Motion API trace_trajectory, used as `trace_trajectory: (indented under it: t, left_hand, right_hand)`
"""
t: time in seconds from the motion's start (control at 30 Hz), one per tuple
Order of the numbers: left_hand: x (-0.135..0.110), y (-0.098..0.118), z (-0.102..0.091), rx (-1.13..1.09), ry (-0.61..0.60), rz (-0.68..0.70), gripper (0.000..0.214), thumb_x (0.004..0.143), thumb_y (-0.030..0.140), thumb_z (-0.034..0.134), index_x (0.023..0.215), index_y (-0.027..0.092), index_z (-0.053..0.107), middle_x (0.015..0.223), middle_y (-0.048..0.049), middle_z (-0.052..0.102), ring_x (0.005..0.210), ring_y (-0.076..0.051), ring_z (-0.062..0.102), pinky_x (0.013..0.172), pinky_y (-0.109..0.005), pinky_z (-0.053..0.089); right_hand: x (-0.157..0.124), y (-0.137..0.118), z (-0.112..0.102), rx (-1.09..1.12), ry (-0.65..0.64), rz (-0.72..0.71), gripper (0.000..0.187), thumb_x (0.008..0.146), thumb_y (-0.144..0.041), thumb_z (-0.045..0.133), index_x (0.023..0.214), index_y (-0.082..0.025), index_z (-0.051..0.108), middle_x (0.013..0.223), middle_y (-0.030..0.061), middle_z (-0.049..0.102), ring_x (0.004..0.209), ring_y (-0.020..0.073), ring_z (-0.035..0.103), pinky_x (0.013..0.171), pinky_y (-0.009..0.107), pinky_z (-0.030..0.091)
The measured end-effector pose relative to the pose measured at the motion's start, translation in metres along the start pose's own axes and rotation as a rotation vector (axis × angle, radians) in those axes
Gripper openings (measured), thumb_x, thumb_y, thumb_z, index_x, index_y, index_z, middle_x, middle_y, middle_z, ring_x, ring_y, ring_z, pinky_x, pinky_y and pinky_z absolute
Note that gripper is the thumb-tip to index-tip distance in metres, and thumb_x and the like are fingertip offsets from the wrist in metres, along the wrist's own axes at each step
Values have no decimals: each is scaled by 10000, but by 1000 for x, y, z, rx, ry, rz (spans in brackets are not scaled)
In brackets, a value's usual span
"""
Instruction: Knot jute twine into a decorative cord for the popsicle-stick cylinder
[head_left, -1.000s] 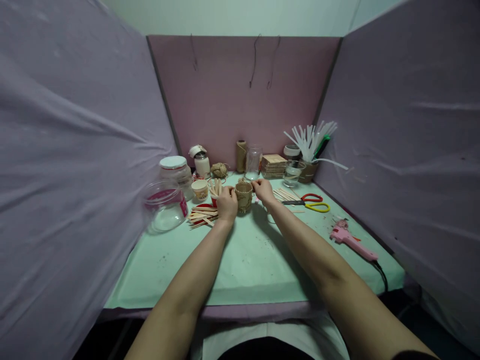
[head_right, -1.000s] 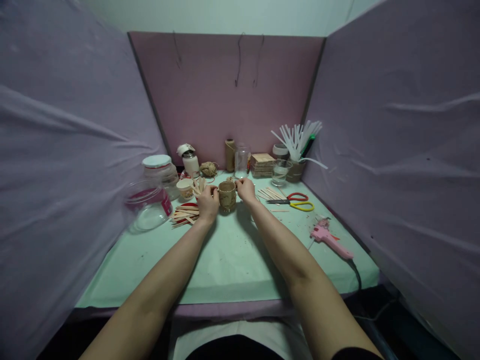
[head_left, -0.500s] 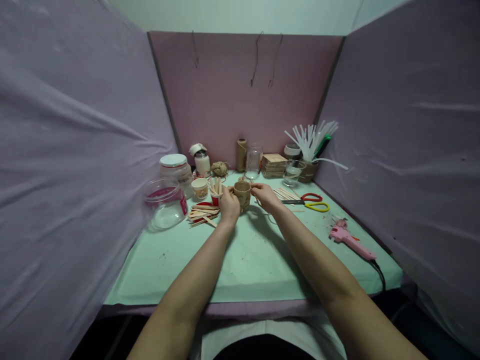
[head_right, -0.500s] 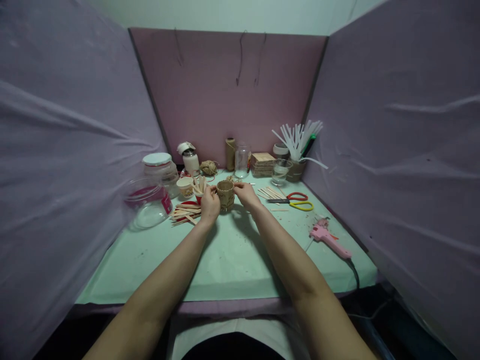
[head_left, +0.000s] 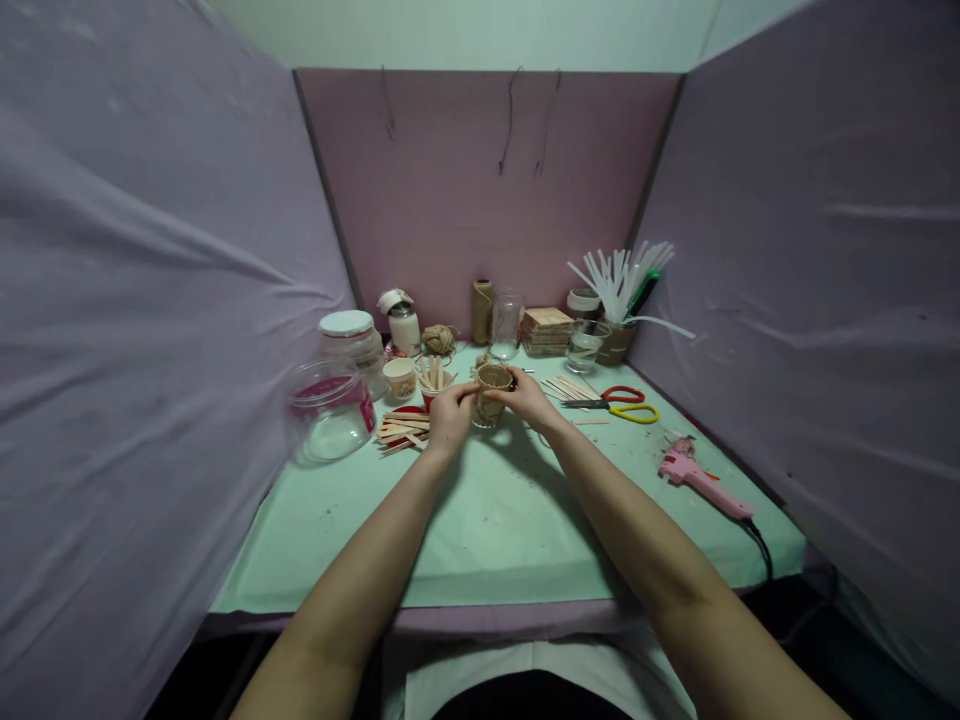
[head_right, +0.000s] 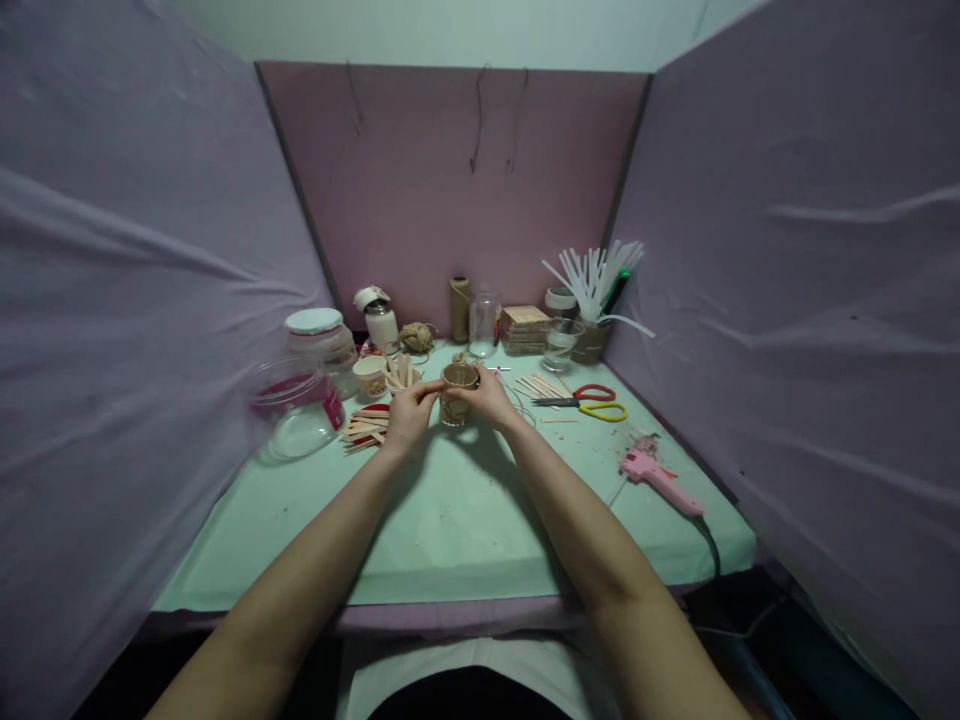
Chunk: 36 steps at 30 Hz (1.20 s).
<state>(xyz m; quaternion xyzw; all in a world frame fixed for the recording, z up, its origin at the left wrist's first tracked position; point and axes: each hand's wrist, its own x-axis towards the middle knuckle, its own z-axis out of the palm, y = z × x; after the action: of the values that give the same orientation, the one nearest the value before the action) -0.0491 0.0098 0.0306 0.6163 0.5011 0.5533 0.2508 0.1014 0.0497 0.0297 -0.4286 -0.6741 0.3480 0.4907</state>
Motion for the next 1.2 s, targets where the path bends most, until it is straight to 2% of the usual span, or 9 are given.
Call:
trace_trajectory:
  t: [0.23, 0.37, 0.47, 0.57, 0.63, 0.73, 0.83, 1.03, 1.2]
  left_hand:
    - [20, -2, 0, 20, 59, -95, 119, 685, 241, 642, 732, 147, 696, 729, -48, 690, 722, -169, 614, 744, -293, 463]
    - [28, -8, 2, -143, -25, -108, 139, 626, 252, 683, 700, 146, 631, 695, -22, 641, 685, -140, 575, 712, -275, 455]
    - [30, -9, 2, -221, -85, -107, 235, 583, 242, 717, 754, 143, 589, 711, -7, 606, 687, -128, 559, 716, -278, 460]
    - [23, -5, -1, -183, -113, -85, 392, 561, 239, 753, 901, 139, 585, 819, -35, 616, 791, -153, 579, 783, -312, 465]
    - [15, 1, -5, -149, -155, -41, 520, 583, 280, 764, 1049, 153, 574, 1019, -91, 618, 963, -195, 573, 858, -341, 452]
    - [0, 12, -9, -225, -348, 19, 630, 663, 370, 724, 1225, 184, 508, 1275, -127, 529, 1166, -242, 501, 954, -361, 413]
    - [-13, 23, -9, -233, -460, 87, 636, 723, 456, 659, 1265, 171, 490, 1298, -118, 528, 1210, -264, 474, 1017, -364, 366]
    - [-34, 32, -3, -222, -431, 86, 661, 769, 508, 591, 1303, 154, 429, 1253, -121, 568, 1156, -267, 525, 990, -373, 394]
    - [-42, 35, -2, -257, -394, 37, 604, 761, 492, 600, 1244, 150, 481, 1243, -116, 576, 1148, -261, 531, 978, -358, 406]
  right_hand:
    - [2, 4, -3, 6, -36, -10, 488, 625, -307, 718, 1068, -149, 591, 1032, 75, 665, 914, 192, 609, 820, 329, 465]
    - [1, -2, -9, 12, -83, -14, 477, 626, -295, 713, 1063, -139, 604, 1005, 73, 670, 892, 191, 607, 812, 327, 464]
    - [-1, -9, -17, 34, -156, -18, 489, 624, -291, 718, 1075, -137, 612, 1000, 66, 669, 899, 191, 603, 818, 323, 463]
    - [-7, -19, -28, 61, -213, -19, 517, 621, -276, 733, 1107, -153, 608, 1038, 65, 661, 942, 200, 598, 841, 328, 462]
    - [-14, -25, -36, 94, -265, -15, 518, 627, -264, 738, 1118, -167, 603, 1076, 66, 652, 988, 208, 591, 860, 332, 462]
    - [-27, -34, -44, 192, -354, -17, 556, 635, -271, 746, 1157, -180, 581, 1119, 68, 637, 1025, 219, 585, 880, 344, 466]
    - [-40, -41, -48, 282, -421, -3, 593, 640, -297, 752, 1188, -179, 559, 1155, 78, 619, 1059, 228, 575, 890, 341, 468]
    - [-57, -50, -54, 251, -467, -17, 554, 704, -350, 712, 1211, -194, 553, 1161, 77, 611, 1054, 217, 575, 873, 325, 474]
    - [-61, -59, -55, 87, -436, -66, 496, 726, -359, 697, 1182, -198, 586, 1181, 71, 594, 1107, 224, 533, 934, 347, 441]
